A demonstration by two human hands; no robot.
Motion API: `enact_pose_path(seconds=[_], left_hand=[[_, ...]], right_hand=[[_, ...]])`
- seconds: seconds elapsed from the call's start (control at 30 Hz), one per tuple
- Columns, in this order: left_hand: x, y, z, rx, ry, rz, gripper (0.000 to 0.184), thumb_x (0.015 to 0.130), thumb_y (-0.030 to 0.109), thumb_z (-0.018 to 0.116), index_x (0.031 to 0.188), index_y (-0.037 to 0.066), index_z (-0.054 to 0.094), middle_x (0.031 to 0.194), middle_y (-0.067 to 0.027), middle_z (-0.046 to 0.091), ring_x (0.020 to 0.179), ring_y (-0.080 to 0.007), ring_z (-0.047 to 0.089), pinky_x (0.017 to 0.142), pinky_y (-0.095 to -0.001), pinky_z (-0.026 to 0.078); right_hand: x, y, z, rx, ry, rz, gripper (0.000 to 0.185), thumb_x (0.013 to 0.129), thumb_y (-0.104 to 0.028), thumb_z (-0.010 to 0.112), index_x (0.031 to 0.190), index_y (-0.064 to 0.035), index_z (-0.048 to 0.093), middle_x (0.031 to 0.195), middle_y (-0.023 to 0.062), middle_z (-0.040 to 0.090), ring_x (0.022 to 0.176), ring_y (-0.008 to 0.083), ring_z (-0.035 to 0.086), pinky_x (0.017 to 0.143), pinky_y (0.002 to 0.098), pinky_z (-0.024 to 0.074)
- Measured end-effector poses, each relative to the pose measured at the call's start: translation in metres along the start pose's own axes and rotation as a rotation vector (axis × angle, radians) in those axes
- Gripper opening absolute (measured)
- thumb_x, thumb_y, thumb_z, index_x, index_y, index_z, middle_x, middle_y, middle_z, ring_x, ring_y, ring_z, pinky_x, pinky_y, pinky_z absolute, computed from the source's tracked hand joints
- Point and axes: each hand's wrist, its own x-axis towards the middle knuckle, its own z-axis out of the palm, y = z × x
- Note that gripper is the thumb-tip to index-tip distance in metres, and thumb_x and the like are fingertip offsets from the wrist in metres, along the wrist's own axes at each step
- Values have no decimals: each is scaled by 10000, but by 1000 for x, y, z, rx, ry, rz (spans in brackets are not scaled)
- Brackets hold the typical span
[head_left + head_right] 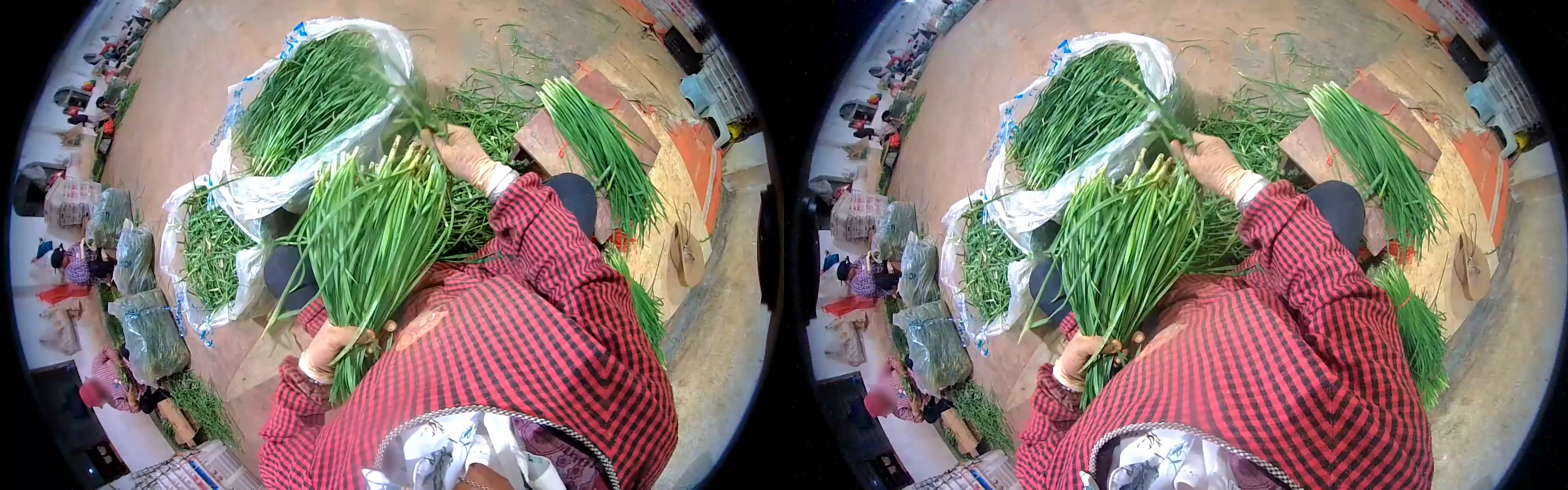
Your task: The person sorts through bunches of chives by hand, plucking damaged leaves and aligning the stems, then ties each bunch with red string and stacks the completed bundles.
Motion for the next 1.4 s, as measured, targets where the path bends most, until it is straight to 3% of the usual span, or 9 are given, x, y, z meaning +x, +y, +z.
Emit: enact_pose_path(seconds=[0.23, 0.33, 0.43, 0.53, 0.73, 1.0, 1.13, 1.27, 1.4], left_hand=[[-15, -32, -20, -4, -31, 117, 440, 750, -20, 623, 1186, -59, 581, 1021, -167, 673, 749, -182, 628, 667, -298, 511], [-14, -37, -25, -16, -37, 102, 476, 744, 49, 639, 1206, -49, 578, 1057, -153, 679, 774, -170, 640, 689, -272, 518], [-7, -33, -20, -265, -62, 34, 475, 735, 79, 638, 1194, -35, 602, 1073, -148, 690, 805, -168, 657, 717, -261, 521], [3, -33, -23, -137, 9, 63, 466, 732, 61, 637, 1187, -36, 605, 1066, -157, 689, 786, -173, 658, 694, -262, 526], [2, -27, -5, -194, 66, 159, 413, 724, -44, 608, 1137, -34, 623, 1036, -121, 688, 795, -170, 659, 679, -281, 524], [-2, -52, -42, 171, 142, 221, 279, 724, -32, 626, 1002, -13, 631, 930, -32, 645, 796, -131, 576, 693, -292, 478], [-8, -50, -40, 315, 153, 337, 320, 720, -27, 625, 1039, -17, 643, 924, -49, 655, 787, -150, 592, 688, -299, 485], [-4, -37, -29, 104, 125, 143, 359, 705, -3, 636, 1064, -17, 657, 931, -74, 688, 791, -162, 639, 694, -298, 506], [3, -37, -26, 148, 151, 202, 377, 686, 9, 644, 1063, -4, 658, 930, -59, 680, 787, -151, 614, 677, -286, 488]], right_hand=[[31, -15, -93, -81, 482, 397, 350, 969, -379, 557, 959, -53, 683, 735, 38, 661, 536, 132, 519, 513, 286, 425], [29, 44, -135, -852, -102, 49, 486, 913, -396, 618, 1183, 8, 613, 1019, 159, 696, 917, 278, 664, 788, 384, 517], [-3, -34, -100, -1066, -445, 238, 750, 790, -564, 671, 1287, -19, 538, 1076, 226, 666, 1032, 364, 638, 890, 409, 495], [-29, -79, -52, -301, -350, 196, 579, 831, -494, 682, 1205, -57, 619, 787, 53, 653, 752, 159, 617, 697, 294, 495], [-37, -60, 21, -742, -505, -66, 333, 835, -371, 600, 950, -60, 625, 799, 176, 671, 800, 392, 652, 722, 466, 516], [-33, -3, -22, -923, -149, -262, 189, 901, -259, 584, 884, -74, 551, 704, 166, 617, 685, 384, 629, 591, 462, 498], [-26, 29, -97, -1136, -342, 313, 448, 897, -366, 602, 1249, -89, 585, 998, 205, 681, 960, 357, 655, 859, 420, 517], [-55, -1, -57, -506, -494, 191, 845, 842, -570, 642, 1393, 33, 425, 1345, 233, 536, 1267, 321, 510, 1050, 385, 405], [-72, -43, -9, -4, -498, 417, 373, 939, -333, 625, 1218, -84, 630, 835, 43, 663, 685, 117, 590, 608, 281, 500]])
